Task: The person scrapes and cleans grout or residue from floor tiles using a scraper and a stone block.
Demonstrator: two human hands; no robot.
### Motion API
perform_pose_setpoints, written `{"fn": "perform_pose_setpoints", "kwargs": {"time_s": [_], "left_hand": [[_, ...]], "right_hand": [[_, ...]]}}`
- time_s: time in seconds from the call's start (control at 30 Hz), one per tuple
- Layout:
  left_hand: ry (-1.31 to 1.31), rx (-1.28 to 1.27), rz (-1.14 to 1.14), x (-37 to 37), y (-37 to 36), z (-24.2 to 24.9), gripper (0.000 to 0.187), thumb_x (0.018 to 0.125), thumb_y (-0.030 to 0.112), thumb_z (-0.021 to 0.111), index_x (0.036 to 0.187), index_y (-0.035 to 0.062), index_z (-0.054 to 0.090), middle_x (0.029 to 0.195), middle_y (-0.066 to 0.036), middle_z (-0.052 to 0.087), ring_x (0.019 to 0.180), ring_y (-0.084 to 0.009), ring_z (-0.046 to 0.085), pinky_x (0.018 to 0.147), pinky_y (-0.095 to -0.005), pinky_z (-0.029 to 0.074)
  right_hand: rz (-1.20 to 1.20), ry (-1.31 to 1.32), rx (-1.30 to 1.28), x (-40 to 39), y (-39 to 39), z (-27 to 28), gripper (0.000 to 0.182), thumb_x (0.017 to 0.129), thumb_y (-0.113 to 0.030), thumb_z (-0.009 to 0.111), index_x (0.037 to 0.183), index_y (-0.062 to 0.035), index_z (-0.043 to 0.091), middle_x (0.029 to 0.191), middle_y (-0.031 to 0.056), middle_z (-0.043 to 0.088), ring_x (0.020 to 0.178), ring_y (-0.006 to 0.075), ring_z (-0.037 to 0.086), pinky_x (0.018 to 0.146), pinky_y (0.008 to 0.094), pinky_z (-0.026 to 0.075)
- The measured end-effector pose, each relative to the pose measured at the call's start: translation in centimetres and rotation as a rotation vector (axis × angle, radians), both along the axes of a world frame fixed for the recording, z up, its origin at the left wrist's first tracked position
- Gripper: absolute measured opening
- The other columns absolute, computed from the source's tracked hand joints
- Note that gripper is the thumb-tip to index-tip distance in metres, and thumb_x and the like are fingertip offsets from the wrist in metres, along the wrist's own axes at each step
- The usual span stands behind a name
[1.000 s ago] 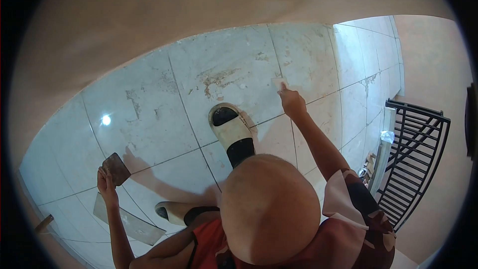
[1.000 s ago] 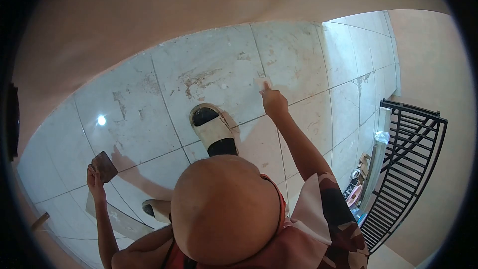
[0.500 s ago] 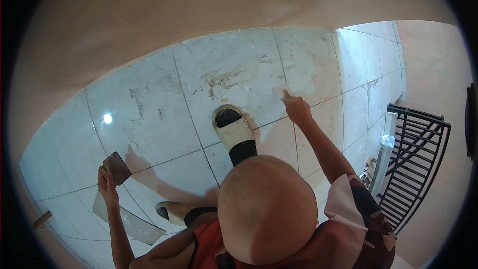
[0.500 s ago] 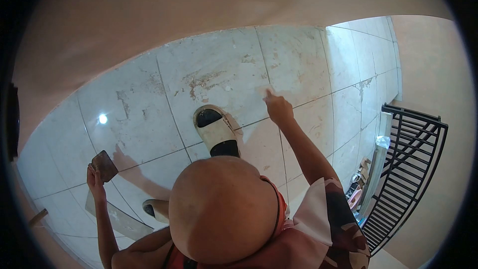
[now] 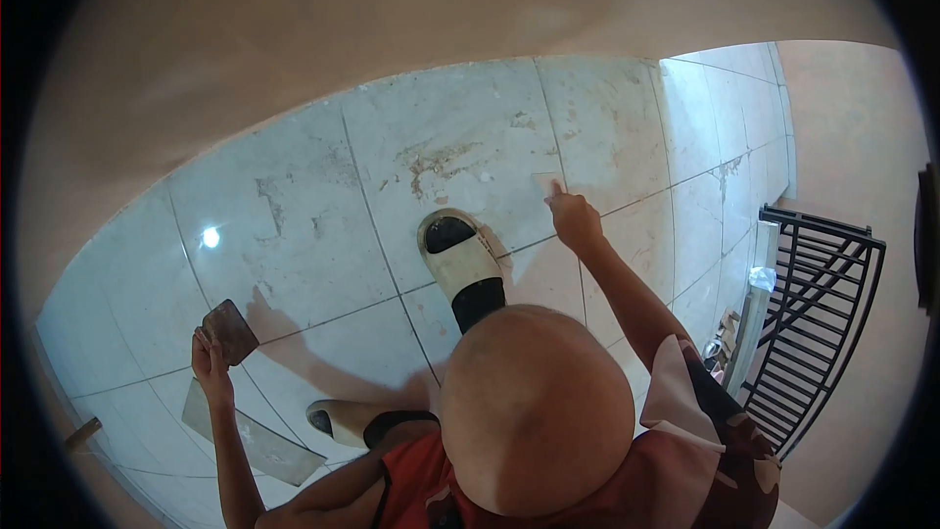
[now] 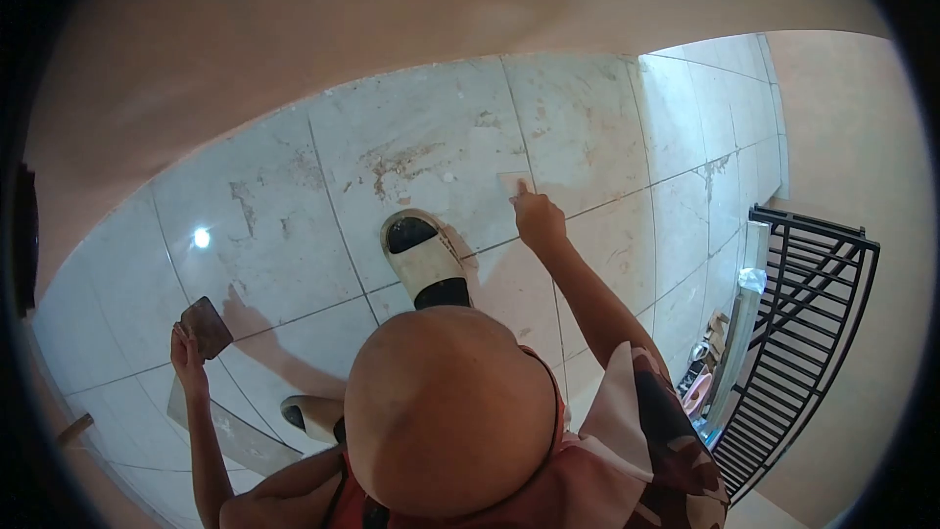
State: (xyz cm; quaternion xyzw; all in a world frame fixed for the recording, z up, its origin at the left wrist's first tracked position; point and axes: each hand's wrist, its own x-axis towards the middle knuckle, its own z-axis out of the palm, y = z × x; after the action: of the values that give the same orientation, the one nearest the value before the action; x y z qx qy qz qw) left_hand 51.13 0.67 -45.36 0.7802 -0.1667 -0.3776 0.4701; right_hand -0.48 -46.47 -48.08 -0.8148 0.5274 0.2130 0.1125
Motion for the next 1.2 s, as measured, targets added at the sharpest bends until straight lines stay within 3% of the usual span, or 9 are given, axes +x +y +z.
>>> {"fn": "perform_pose_setpoints", "kwargs": {"time_s": [0.2, 0.27, 0.47, 0.6, 0.87, 0.97, 1.03, 1.13, 1.2], "left_hand": [[-0.018, 0.013, -0.006, -0.4, 0.8, -0.1, 0.028, 0.101, 0.023, 0.049, 0.117, 0.0004, 0.053, 0.103, -0.001, 0.058, 0.091, -0.0061, 0.052, 0.08, -0.0221, 0.044], [-0.075, 0.011, 0.022, -0.4, 0.5, -0.1, 0.027, 0.101, 0.022, 0.05, 0.116, 0.0006, 0.053, 0.101, 0.0, 0.057, 0.088, -0.0053, 0.051, 0.078, -0.0214, 0.043], [-0.009, -0.004, 0.035, -1.2, 0.2, 1.0, 0.027, 0.1, 0.023, 0.05, 0.115, 0.0004, 0.053, 0.1, 0.0, 0.056, 0.089, -0.0057, 0.05, 0.078, -0.0215, 0.043], [0.003, -0.031, 0.036, -1.0, 0.4, 0.7, 0.013, 0.1, 0.013, 0.047, 0.106, 0.0024, 0.051, 0.096, 0.0, 0.054, 0.086, -0.0049, 0.047, 0.076, -0.0188, 0.04], [-0.065, -0.04, 0.039, -1.3, 0.2, 0.9, 0.012, 0.1, 0.013, 0.046, 0.104, 0.0024, 0.051, 0.095, 0.001, 0.054, 0.084, -0.0048, 0.046, 0.073, -0.0192, 0.039], [0.006, 0.048, 0.061, -1.6, -0.4, 1.7, 0.014, 0.1, 0.014, 0.046, 0.106, 0.0015, 0.051, 0.095, 0.0, 0.054, 0.084, -0.0048, 0.046, 0.075, -0.0186, 0.039], [0.069, -0.047, 0.109, -2.2, -1.4, 1.7, 0.017, 0.1, 0.014, 0.046, 0.11, 0.0009, 0.052, 0.097, -0.001, 0.055, 0.085, -0.0049, 0.046, 0.077, -0.0183, 0.039], [0.017, 0.036, -0.09, 1.0, 2.9, -2.8, 0.026, 0.1, 0.021, 0.05, 0.118, 0.0016, 0.052, 0.107, -0.002, 0.059, 0.095, -0.008, 0.053, 0.082, -0.0228, 0.045], [-0.013, -0.004, -0.028, -0.8, -0.9, -0.2, 0.02, 0.1, 0.017, 0.048, 0.111, 0.0016, 0.051, 0.101, -0.001, 0.057, 0.09, -0.0064, 0.05, 0.08, -0.0204, 0.042]], "right_hand": [[-0.242, 0.016, 0.017, 3.7, -1.8, 1.6, 0.042, 0.099, -0.032, 0.047, 0.136, -0.0117, 0.051, 0.099, 0.0223, 0.068, 0.095, 0.0377, 0.067, 0.081, 0.049, 0.053], [-0.061, -0.006, 0.033, 2.3, 0.3, 0.8, 0.043, 0.099, -0.033, 0.046, 0.136, -0.0109, 0.049, 0.098, 0.0223, 0.068, 0.094, 0.0387, 0.067, 0.08, 0.0489, 0.053], [-0.111, -0.009, 0.006, 3.8, -3.2, 0.7, 0.04, 0.1, -0.036, 0.046, 0.128, -0.0097, 0.056, 0.1, 0.0214, 0.068, 0.094, 0.0389, 0.066, 0.081, 0.049, 0.053], [-0.073, -0.058, -0.016, 3.7, -2.1, 3.1, 0.038, 0.099, -0.038, 0.047, 0.118, -0.0085, 0.062, 0.096, 0.0222, 0.068, 0.091, 0.0393, 0.067, 0.079, 0.0487, 0.053], [-0.036, -0.057, -0.085, 3.6, -3.6, 0.0, 0.038, 0.098, -0.035, 0.048, 0.126, -0.0112, 0.058, 0.091, 0.0233, 0.068, 0.088, 0.0391, 0.067, 0.077, 0.0492, 0.053], [0.013, -0.043, -0.062, 4.1, -3.6, 0.6, 0.039, 0.098, -0.034, 0.049, 0.128, -0.0101, 0.056, 0.09, 0.022, 0.068, 0.086, 0.039, 0.068, 0.075, 0.0496, 0.054], [-0.001, -0.021, -0.035, 4.9, -4.3, 1.5, 0.04, 0.098, -0.034, 0.049, 0.129, -0.0094, 0.055, 0.09, 0.0214, 0.068, 0.085, 0.0389, 0.068, 0.074, 0.0497, 0.054], [-0.014, -0.034, -0.064, 5.4, -4.1, 1.4, 0.038, 0.098, -0.034, 0.049, 0.126, -0.0083, 0.056, 0.09, 0.0213, 0.068, 0.085, 0.0384, 0.068, 0.073, 0.0492, 0.054], [0.011, -0.02, -0.049, 4.4, -2.7, 1.1, 0.038, 0.097, -0.033, 0.05, 0.125, -0.0074, 0.056, 0.09, 0.0212, 0.069, 0.085, 0.0378, 0.068, 0.073, 0.0483, 0.054]]}}
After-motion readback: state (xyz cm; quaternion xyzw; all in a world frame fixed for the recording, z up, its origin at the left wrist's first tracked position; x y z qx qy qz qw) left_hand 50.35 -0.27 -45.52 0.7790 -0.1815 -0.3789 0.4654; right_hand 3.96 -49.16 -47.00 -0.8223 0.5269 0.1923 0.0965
